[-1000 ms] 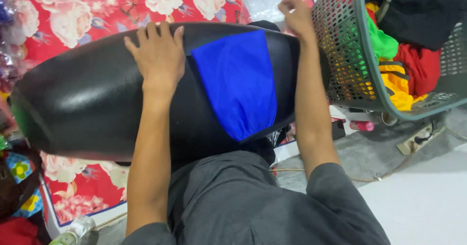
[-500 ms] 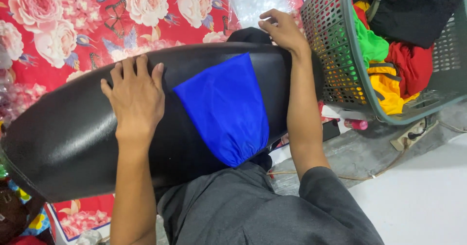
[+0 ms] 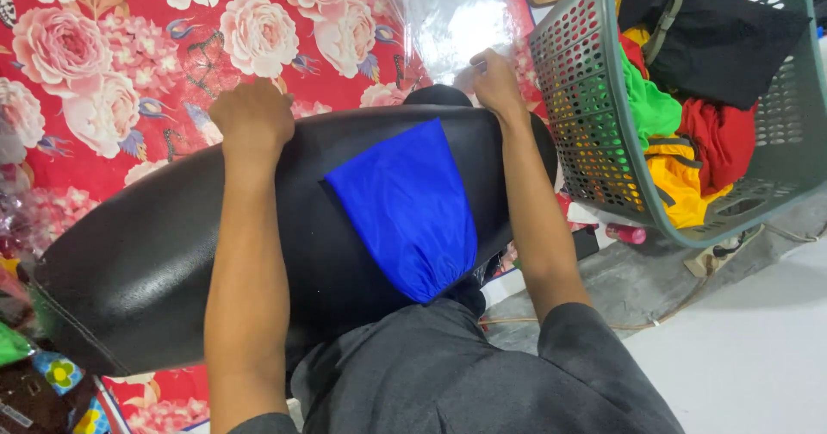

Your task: The person folds a blue fabric item on their lap, then places it into a clear plastic bag and seals it. The person handles the blue fabric and the plastic bag throughout the task.

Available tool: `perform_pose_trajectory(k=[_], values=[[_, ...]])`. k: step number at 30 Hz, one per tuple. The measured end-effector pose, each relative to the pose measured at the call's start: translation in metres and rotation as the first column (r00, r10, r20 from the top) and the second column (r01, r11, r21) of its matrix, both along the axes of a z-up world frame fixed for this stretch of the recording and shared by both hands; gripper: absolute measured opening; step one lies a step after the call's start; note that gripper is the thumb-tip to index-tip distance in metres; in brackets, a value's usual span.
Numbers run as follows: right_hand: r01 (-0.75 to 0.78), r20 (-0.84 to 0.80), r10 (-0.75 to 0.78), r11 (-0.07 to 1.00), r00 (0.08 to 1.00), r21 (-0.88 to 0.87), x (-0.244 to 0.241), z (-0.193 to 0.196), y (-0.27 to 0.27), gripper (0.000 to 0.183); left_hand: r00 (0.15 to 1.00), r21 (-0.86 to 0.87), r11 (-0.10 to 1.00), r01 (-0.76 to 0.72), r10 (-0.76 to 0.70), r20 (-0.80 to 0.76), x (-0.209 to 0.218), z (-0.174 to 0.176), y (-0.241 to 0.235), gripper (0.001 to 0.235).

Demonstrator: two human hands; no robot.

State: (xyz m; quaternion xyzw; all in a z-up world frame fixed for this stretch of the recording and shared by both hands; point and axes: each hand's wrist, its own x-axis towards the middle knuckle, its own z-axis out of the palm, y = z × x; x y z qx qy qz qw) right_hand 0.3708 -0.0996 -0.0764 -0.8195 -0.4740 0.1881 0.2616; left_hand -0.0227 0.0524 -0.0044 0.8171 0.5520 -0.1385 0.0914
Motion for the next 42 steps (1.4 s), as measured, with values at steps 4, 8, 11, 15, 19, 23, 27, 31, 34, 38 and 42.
perform_pose_trajectory(k=[4,8,11,15,19,23,27,31,34,38,42], values=[[-0.128,-0.057,0.115,0.91,0.992,-0.395,0.015,-0.027,0.023,0.045,0.973,-0.31,0.95,-0.03,0.099,0.21,-0.001,0.024,0.008,0.044],[-0.23,-0.03,0.259,0.791,0.965,-0.567,0.077,-0.089,0.072,0.059,0.945,-0.37,0.929,-0.012,0.132,0.301,0.003,0.043,0.01,0.042],[-0.182,0.047,0.279,0.735,0.959,-0.653,0.149,-0.195,0.095,0.076,0.917,-0.437,0.899,-0.033,0.201,0.343,0.006,0.056,0.013,0.04],[0.011,0.295,0.24,0.759,0.925,-0.652,0.124,-0.196,0.104,0.069,0.909,-0.471,0.881,0.034,0.169,0.381,0.005,0.054,0.023,0.04],[0.291,0.361,-0.085,0.77,0.929,-0.568,0.085,-0.168,0.094,0.076,0.903,-0.514,0.856,0.052,0.179,0.391,0.006,0.05,0.033,0.041],[-0.357,0.972,0.101,0.918,-0.212,-0.173,0.135,-0.203,0.068,0.05,0.891,-0.528,0.847,0.058,0.194,0.41,0.011,0.062,0.037,0.042],[0.221,0.606,-0.236,0.97,0.76,0.101,0.126,-0.207,0.068,0.017,0.873,-0.548,0.835,0.043,0.235,0.427,0.014,0.071,0.033,0.042],[0.311,0.577,-0.328,0.941,0.748,0.132,0.137,-0.223,0.061,0.026,0.874,-0.543,0.838,0.047,0.229,0.429,0.012,0.071,0.03,0.043],[0.546,0.284,-0.466,0.723,0.838,-0.424,0.116,-0.172,0.073,0.117,0.876,-0.531,0.846,0.052,0.217,0.43,0.009,0.062,0.029,0.044],[0.633,0.387,-0.504,0.672,0.772,-0.385,0.13,-0.166,0.062,0.087,0.866,-0.548,0.836,0.01,0.267,0.423,0.012,0.066,0.03,0.043],[0.76,0.308,-0.695,0.583,0.649,-0.286,0.151,-0.187,0.047,0.075,0.864,-0.551,0.835,0.005,0.274,0.423,0.013,0.064,0.029,0.043]])
